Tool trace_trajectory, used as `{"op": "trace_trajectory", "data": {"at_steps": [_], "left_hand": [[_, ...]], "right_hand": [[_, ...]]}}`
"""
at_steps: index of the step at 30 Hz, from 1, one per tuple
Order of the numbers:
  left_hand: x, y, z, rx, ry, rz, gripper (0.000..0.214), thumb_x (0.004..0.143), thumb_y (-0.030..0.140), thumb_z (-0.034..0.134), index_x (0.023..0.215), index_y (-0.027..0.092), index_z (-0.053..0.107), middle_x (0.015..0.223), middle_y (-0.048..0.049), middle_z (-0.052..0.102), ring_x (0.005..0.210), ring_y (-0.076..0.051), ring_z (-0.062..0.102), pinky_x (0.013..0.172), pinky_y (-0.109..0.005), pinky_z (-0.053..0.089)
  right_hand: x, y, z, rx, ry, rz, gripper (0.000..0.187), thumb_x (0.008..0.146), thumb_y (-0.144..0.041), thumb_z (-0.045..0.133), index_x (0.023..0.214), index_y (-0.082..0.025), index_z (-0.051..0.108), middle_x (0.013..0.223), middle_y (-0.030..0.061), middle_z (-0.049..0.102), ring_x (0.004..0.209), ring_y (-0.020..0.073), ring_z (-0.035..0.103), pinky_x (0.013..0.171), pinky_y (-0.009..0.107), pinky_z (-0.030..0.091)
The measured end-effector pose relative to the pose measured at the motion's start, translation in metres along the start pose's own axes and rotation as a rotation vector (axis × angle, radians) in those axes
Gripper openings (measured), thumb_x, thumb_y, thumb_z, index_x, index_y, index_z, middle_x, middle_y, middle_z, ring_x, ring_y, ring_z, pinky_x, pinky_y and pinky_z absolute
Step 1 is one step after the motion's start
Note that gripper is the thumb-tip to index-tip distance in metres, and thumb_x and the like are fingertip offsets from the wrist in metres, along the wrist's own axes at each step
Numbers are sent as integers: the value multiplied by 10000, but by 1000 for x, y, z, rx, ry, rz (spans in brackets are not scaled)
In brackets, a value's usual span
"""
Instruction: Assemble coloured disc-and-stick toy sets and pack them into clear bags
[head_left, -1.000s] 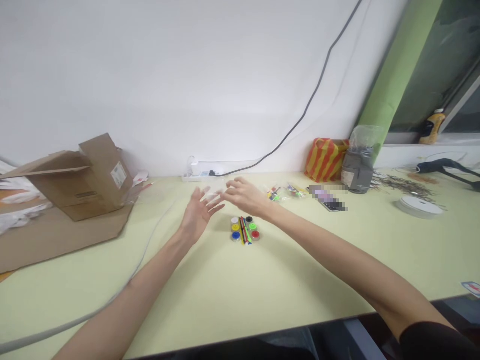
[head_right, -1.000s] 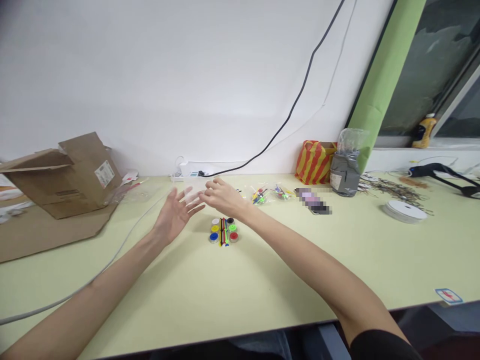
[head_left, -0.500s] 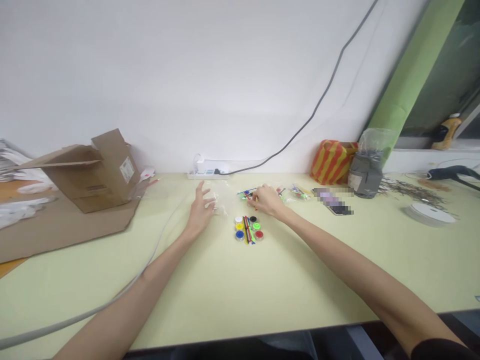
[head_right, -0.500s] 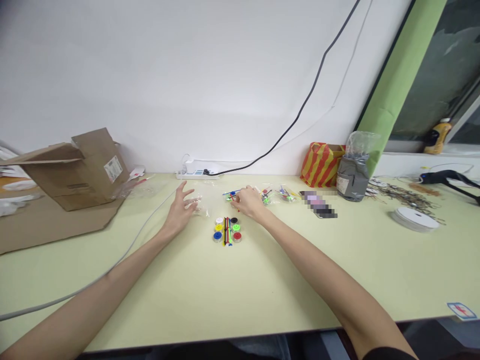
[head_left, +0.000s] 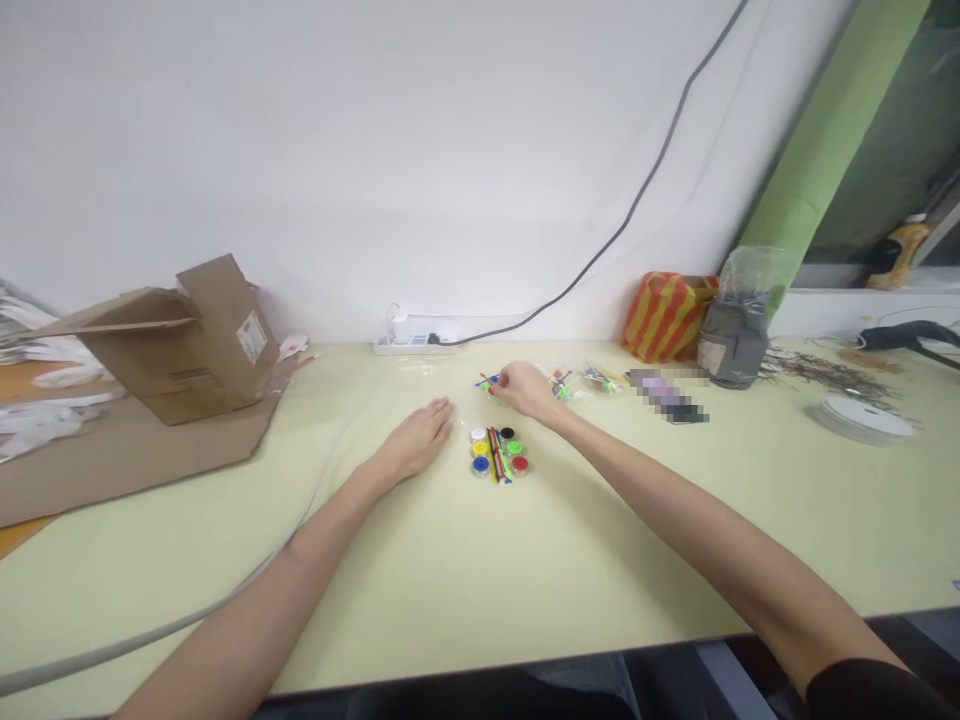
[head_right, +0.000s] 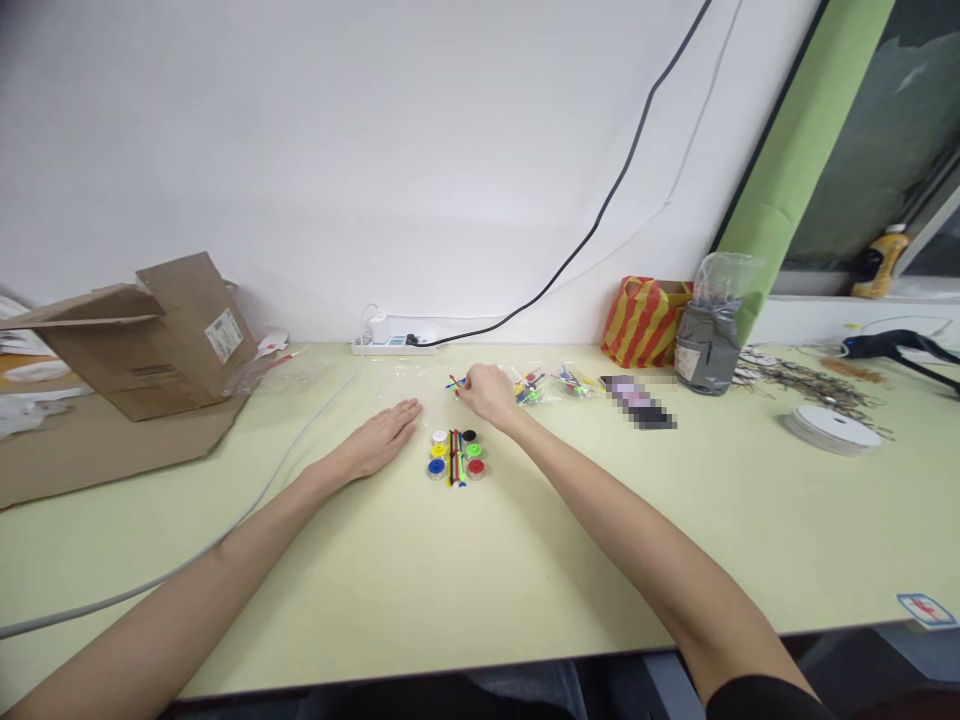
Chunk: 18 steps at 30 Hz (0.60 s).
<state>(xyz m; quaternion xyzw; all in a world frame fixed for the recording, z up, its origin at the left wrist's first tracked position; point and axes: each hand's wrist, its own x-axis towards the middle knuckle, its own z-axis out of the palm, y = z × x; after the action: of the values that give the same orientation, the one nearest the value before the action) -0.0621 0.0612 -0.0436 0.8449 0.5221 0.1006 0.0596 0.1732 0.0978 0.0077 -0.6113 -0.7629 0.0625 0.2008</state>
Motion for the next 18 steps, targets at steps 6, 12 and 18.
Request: {"op": "trace_trajectory", "data": {"at_steps": [6, 12, 18], "left_hand": [[-3, -1, -2, 73, 0, -86, 636, 1014, 544, 283, 1589, 273, 256, 1653, -134, 197, 1534, -313, 184, 1204, -546, 217], [-5, 3, -7, 77, -16, -79, 583, 1018, 558, 268, 1561, 349, 318, 1652, -112, 243, 1528, -337, 205, 1199, -557, 220], [-2, 3, -4, 63, 16, -55, 547, 1031, 481, 239, 1525, 322, 411, 1651, -57, 258, 1546, -318, 137, 1213, -580, 178]], "right_hand": [[-25, 5, -30, 154, 106, -93, 203, 879, -341, 637, 798, -171, 712, 840, 82, 749, 762, 189, 655, 633, 264, 387], [-66, 27, -45, 354, 302, -120, 267, 893, -397, 608, 760, -182, 697, 727, 40, 713, 674, 180, 614, 633, 280, 395], [-79, 56, -27, 456, 425, -53, 331, 912, -454, 575, 738, -186, 665, 694, 44, 681, 646, 190, 570, 656, 304, 412]]}}
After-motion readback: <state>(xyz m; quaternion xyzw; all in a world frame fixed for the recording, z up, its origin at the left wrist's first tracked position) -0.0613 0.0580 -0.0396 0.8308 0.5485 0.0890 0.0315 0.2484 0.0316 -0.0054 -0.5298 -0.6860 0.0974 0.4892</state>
